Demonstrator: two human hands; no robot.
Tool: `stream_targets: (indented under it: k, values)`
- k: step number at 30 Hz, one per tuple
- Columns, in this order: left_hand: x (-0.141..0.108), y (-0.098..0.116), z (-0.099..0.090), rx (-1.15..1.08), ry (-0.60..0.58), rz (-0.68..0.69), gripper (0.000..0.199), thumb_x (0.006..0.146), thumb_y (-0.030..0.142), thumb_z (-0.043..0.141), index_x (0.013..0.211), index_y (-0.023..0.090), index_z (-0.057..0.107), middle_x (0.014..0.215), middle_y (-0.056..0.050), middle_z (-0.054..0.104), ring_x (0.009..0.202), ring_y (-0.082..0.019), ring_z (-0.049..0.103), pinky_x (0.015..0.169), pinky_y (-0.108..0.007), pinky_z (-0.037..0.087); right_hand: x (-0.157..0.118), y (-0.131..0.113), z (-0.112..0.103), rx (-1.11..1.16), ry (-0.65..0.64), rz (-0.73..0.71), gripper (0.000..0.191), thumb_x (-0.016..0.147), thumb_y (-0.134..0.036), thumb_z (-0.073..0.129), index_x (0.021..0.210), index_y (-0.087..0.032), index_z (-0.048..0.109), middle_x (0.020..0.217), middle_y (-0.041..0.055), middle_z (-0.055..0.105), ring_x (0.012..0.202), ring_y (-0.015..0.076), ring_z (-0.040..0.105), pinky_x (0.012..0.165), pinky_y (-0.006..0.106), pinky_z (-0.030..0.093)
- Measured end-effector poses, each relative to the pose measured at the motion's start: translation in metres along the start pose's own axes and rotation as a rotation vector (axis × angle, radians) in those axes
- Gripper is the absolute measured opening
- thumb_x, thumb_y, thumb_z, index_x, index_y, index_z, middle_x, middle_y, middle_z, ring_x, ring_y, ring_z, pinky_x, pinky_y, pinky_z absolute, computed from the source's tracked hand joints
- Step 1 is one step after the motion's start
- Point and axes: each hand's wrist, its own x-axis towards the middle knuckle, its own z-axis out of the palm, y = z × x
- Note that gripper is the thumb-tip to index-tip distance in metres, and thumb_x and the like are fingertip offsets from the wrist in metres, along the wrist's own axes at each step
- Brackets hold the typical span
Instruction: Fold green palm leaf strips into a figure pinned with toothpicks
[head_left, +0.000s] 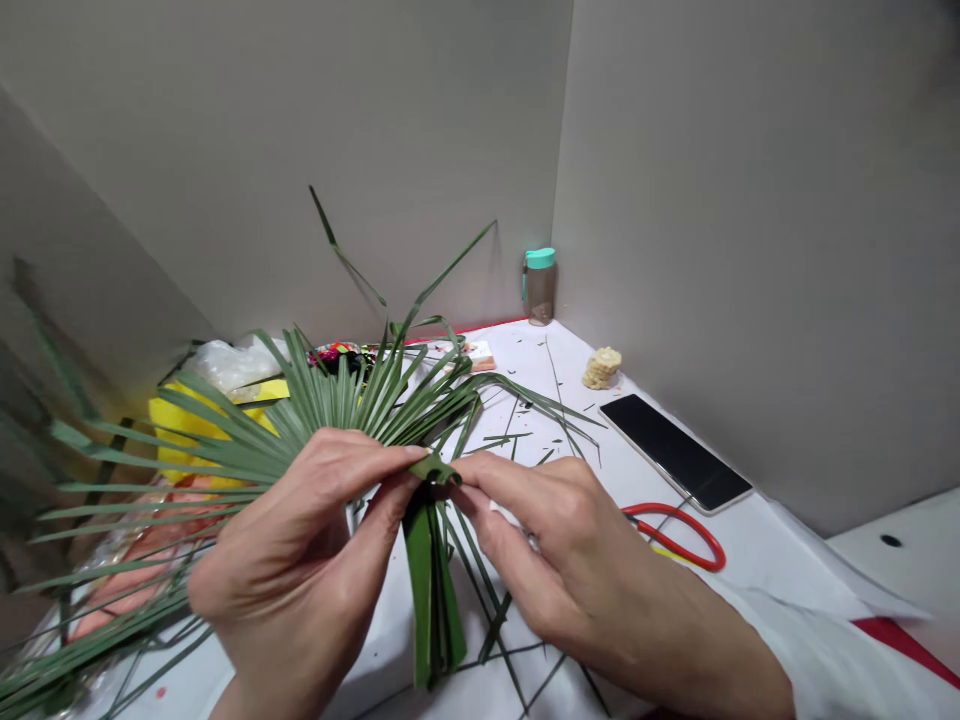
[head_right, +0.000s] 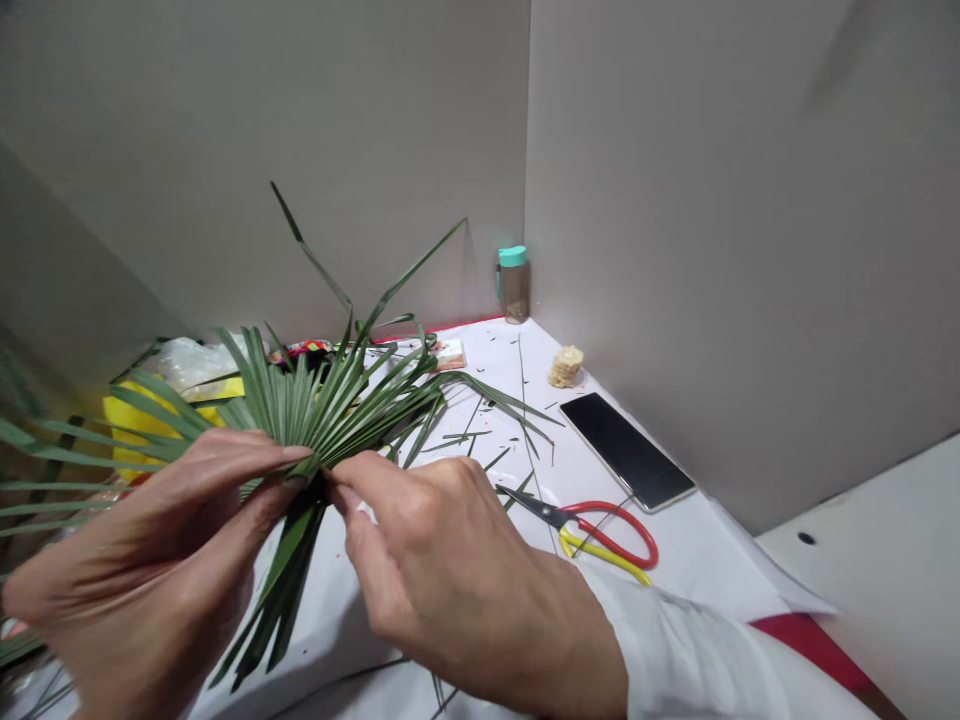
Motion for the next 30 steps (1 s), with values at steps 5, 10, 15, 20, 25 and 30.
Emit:
stream_targets:
  k: [5, 10, 15, 20, 25, 30]
  values:
    - [-0.001, 0.004, -0.003, 0.044, -0.014, 0.009, 0.036, 0.083, 0.006, 0.073, 0.103, 0.036, 0.081, 0.084, 0.002, 0.071, 0.078, -0.019, 0.062, 0.072, -0.039, 0.045, -0.003, 0.003, 0.006, -0.160, 0.065, -0.081, 0.027, 0.095, -0.008, 0.039, 0.104, -0.020, 0.062, 0.081, -0.0008, 0.069, 0.066, 0.0182, 0.063, 0.068, 0.035, 0.046]
    - [-0.004, 0.000, 0.000, 0.064, -0.006, -0.007, 0.035, 0.084, 0.007, 0.072, 0.101, 0.036, 0.080, 0.082, 0.002, 0.069, 0.076, -0.018, 0.060, 0.069, -0.037, 0.043, 0.000, 0.012, 0.018, -0.352, 0.197, -0.317, 0.025, 0.094, -0.005, 0.041, 0.091, -0.012, 0.065, 0.068, 0.0031, 0.064, 0.055, 0.0194, 0.056, 0.052, 0.036, 0.035]
    - [0.000, -0.003, 0.002, 0.042, -0.017, -0.039, 0.025, 0.084, 0.011, 0.074, 0.094, 0.033, 0.080, 0.078, 0.001, 0.070, 0.073, -0.019, 0.061, 0.066, -0.037, 0.045, 0.007, 0.015, 0.016, -0.371, 0.196, -0.321, 0.036, 0.098, -0.004, 0.033, 0.083, -0.014, 0.065, 0.064, 0.0051, 0.064, 0.053, 0.0193, 0.054, 0.051, 0.036, 0.033]
    - [0.005, 0.000, -0.001, -0.053, -0.068, -0.111, 0.017, 0.086, 0.013, 0.074, 0.086, 0.029, 0.080, 0.078, 0.001, 0.073, 0.074, -0.017, 0.063, 0.061, -0.030, 0.050, 0.012, 0.009, -0.005, 0.117, 0.017, -0.077, 0.027, 0.105, -0.017, 0.045, 0.087, -0.019, 0.065, 0.075, -0.0059, 0.067, 0.064, 0.0075, 0.058, 0.064, 0.021, 0.043]
    - [0.005, 0.000, -0.001, -0.138, -0.057, -0.151, 0.019, 0.087, 0.009, 0.073, 0.087, 0.026, 0.080, 0.080, 0.000, 0.075, 0.076, -0.016, 0.065, 0.064, -0.027, 0.051, 0.008, 0.008, 0.001, 0.194, 0.030, 0.036, 0.023, 0.105, -0.024, 0.045, 0.096, -0.025, 0.066, 0.088, -0.0055, 0.073, 0.077, 0.0120, 0.063, 0.075, 0.029, 0.041]
    - [0.003, -0.003, 0.003, -0.038, 0.021, 0.010, 0.031, 0.081, -0.003, 0.073, 0.092, 0.025, 0.082, 0.076, 0.002, 0.072, 0.072, -0.014, 0.063, 0.063, -0.028, 0.048, -0.003, 0.008, 0.016, -0.010, 0.071, 0.047, 0.026, 0.100, -0.017, 0.038, 0.108, -0.025, 0.061, 0.096, 0.0016, 0.071, 0.070, 0.0181, 0.061, 0.071, 0.035, 0.039]
